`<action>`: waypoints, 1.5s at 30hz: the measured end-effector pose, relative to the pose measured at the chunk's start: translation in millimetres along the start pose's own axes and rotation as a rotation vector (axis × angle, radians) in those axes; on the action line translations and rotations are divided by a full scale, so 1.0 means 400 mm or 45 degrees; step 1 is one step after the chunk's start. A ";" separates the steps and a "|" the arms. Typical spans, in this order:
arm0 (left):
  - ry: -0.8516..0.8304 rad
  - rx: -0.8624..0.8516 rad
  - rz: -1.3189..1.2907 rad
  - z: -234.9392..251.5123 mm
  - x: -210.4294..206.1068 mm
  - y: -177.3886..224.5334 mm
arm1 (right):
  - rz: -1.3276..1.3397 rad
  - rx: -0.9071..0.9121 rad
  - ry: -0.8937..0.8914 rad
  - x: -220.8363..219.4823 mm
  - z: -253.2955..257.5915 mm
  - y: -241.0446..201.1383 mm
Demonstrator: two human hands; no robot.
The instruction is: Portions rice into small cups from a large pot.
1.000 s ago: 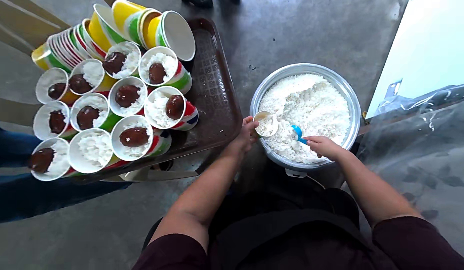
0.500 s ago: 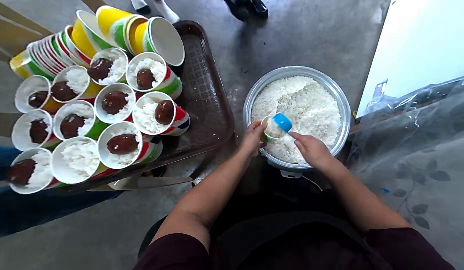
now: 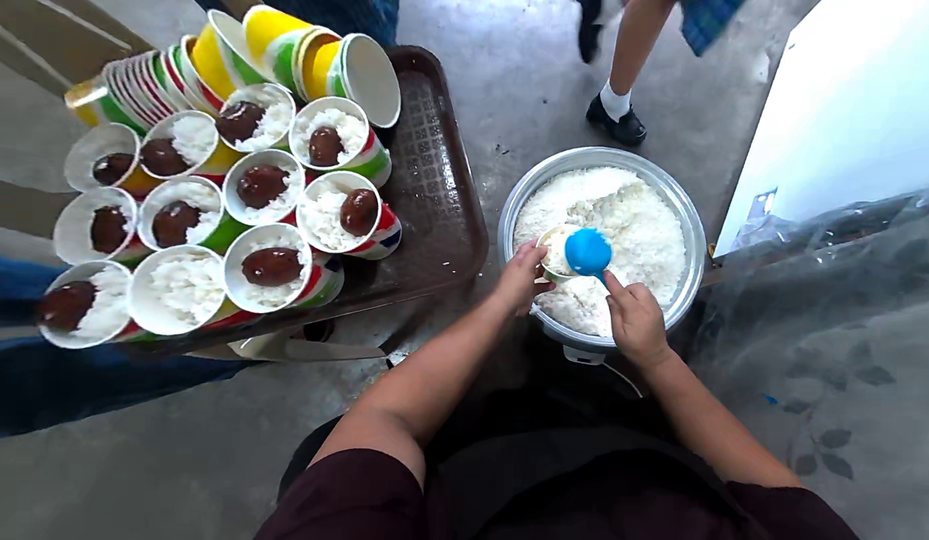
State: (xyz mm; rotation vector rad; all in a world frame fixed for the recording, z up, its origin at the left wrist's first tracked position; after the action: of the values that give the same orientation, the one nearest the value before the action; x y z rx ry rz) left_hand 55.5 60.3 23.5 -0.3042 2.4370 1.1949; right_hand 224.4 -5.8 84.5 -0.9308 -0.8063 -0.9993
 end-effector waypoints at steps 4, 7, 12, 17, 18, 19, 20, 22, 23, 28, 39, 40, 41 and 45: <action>-0.018 0.006 0.002 -0.001 -0.018 0.002 | -0.029 -0.023 -0.077 0.004 0.006 0.016; -0.031 0.013 0.058 -0.011 -0.031 0.010 | 0.032 -0.067 -0.016 0.026 0.001 0.035; -0.056 -0.022 -0.013 -0.023 -0.059 0.023 | 0.655 -0.590 -0.075 0.008 -0.035 0.119; -0.103 0.002 -0.065 -0.170 -0.071 0.112 | 0.923 -1.025 0.017 -0.066 -0.105 0.209; -0.078 -0.020 -0.092 -0.215 -0.061 0.142 | 0.866 -1.085 -0.029 -0.087 -0.120 0.220; -0.048 -0.059 -0.125 -0.257 -0.047 0.174 | 0.810 -1.123 -0.085 -0.106 -0.131 0.227; -0.013 -0.111 -0.160 -0.295 -0.027 0.205 | 0.756 -1.145 -0.143 -0.123 -0.142 0.232; 0.057 -0.249 -0.218 -0.355 0.019 0.268 | 0.651 -1.132 -0.244 -0.148 -0.152 0.239; 0.103 -0.319 -0.235 -0.371 0.045 0.299 | 0.617 -1.101 -0.271 -0.155 -0.148 0.241; 0.442 -0.441 -0.257 -0.356 0.170 0.366 | 0.538 -0.982 -0.251 -0.154 -0.136 0.239; 0.304 -0.555 0.755 -0.526 0.111 0.506 | -0.335 -0.864 -0.848 -0.161 0.023 0.428; 0.285 -0.720 1.121 -0.517 0.092 0.578 | -0.410 -0.842 -0.930 -0.169 0.032 0.445; 0.282 -0.872 1.450 -0.495 0.071 0.647 | -0.447 -0.822 -0.983 -0.176 0.043 0.455; 0.184 -1.069 2.420 -0.277 0.043 0.814 | -0.457 -0.852 -0.955 -0.193 0.124 0.463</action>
State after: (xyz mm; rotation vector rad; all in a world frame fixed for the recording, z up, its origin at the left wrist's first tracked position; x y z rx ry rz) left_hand -107.9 170.6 306.0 2.1574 1.5691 2.7104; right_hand 364.7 110.5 -13.1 -1.8440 -1.3267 -1.2772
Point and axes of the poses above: each hand's wrist, its own z-axis towards the middle knuckle, its own x-axis out of the back of the hand, y = z × x, the point moved 10 cm from there along z, towards the middle knuckle, and after that the axes turned 12 degrees about -z, right-handed, at the moved point
